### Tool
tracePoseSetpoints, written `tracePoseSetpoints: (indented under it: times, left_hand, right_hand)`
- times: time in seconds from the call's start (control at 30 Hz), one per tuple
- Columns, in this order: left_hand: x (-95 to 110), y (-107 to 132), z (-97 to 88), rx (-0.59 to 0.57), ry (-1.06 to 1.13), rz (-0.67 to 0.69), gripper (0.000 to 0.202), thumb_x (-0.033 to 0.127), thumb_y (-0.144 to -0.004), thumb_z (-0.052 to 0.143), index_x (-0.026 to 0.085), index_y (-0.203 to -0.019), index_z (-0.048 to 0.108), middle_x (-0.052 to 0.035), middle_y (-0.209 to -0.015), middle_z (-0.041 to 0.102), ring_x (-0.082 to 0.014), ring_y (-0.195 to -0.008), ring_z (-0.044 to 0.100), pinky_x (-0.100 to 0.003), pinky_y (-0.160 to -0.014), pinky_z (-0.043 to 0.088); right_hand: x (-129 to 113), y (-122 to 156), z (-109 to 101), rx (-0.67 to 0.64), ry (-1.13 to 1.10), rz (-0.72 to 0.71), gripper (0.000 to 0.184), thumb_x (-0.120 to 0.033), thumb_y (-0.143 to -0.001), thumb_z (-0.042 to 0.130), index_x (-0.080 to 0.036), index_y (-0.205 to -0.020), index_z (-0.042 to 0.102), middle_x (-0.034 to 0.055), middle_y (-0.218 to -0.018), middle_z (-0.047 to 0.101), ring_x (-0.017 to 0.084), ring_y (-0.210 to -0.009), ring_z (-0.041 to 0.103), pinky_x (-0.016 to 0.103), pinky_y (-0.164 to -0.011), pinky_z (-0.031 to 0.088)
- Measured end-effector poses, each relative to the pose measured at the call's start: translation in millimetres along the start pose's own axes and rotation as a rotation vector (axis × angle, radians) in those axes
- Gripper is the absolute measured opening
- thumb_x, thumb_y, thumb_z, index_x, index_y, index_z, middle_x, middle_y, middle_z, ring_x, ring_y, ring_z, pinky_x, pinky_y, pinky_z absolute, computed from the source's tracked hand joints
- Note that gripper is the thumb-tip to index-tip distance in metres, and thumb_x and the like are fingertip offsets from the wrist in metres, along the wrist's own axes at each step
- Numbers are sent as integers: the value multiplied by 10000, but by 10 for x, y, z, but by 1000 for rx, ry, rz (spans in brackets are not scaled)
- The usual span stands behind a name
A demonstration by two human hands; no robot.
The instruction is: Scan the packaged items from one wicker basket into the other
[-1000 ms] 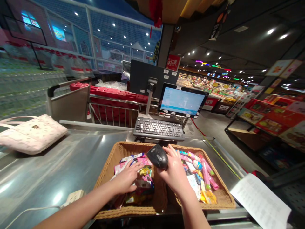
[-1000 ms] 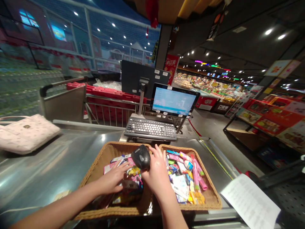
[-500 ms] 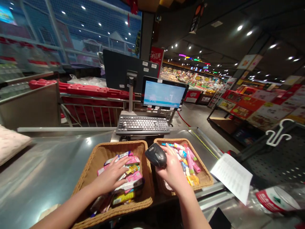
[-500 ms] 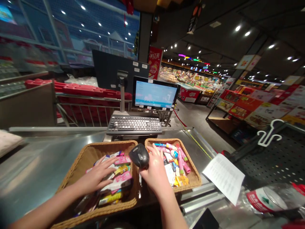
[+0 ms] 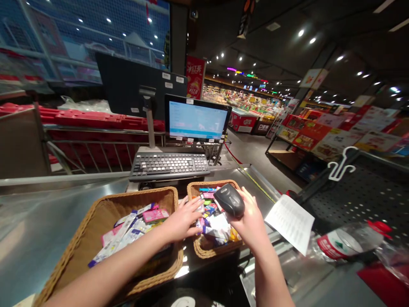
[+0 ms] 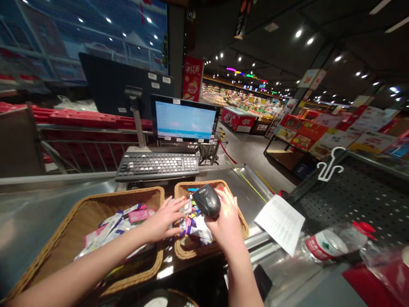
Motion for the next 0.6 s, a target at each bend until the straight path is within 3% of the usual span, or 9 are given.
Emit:
tracePoseSetpoints:
  times: [0.13, 0.23, 0.33, 0.43, 0.6]
  left_hand:
    - [127, -455, 284, -84, -58, -4, 201, 357, -763, 728, 193, -880, 722, -124, -1491, 451, -380, -1440, 273, -689, -1132, 142]
    - [153, -654, 472, -202, -94, -36, 307, 411, -639, 819, 169, -815, 747, -163, -1456, 481, -428, -1422, 281, -690, -1130, 143]
    - [160, -757, 616, -252, -125, -44, 406, 447, -540, 871, 166, -810, 756, -191, -1453, 477, -443, -1418, 283, -687, -1134, 115]
    - [178, -810, 719, -252, -148, -17, 374, 430, -507, 884, 174, -746, 753, -183, -1470, 462, -445, -1410, 299, -693, -1132, 54]
    - [196, -824, 752, -254, -150, -39, 304, 386, -507, 884, 196, -700, 745, -149, -1406, 541, -427, -1392, 338, -688, -1130, 67]
  right_hand:
    - [160, 25, -93, -18, -7, 14, 522, -163, -719, 567, -197, -1239, 563, 106, -1347, 565, 346, -1417, 348, 650, -1150, 222]
    - [260, 24, -166, -41, -6, 23, 524, -144, -713, 556, -201, -1233, 573, 102, -1358, 559, 341, -1432, 324, 648, -1156, 211]
    - [360, 10, -215, -48, -9, 25, 558, -137, -705, 554, -203, -1259, 556, 101, -1374, 551, 340, -1440, 310, 655, -1161, 184]
    - [455, -18, -226, -49, -25, 27, 561, -131, -694, 563, -207, -1250, 561, 102, -1368, 560, 343, -1436, 318, 657, -1161, 183]
    - [556, -87, -218, -52, -32, 11, 574, -138, -700, 573, -204, -1269, 550, 101, -1364, 565, 334, -1432, 330, 642, -1167, 184]
Point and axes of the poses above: each hand's wrist, its own y-axis away from the middle knuckle, its own z-axis out of the palm, x = y × z, the point moved 3 cm from there along -y, towards the middle knuckle
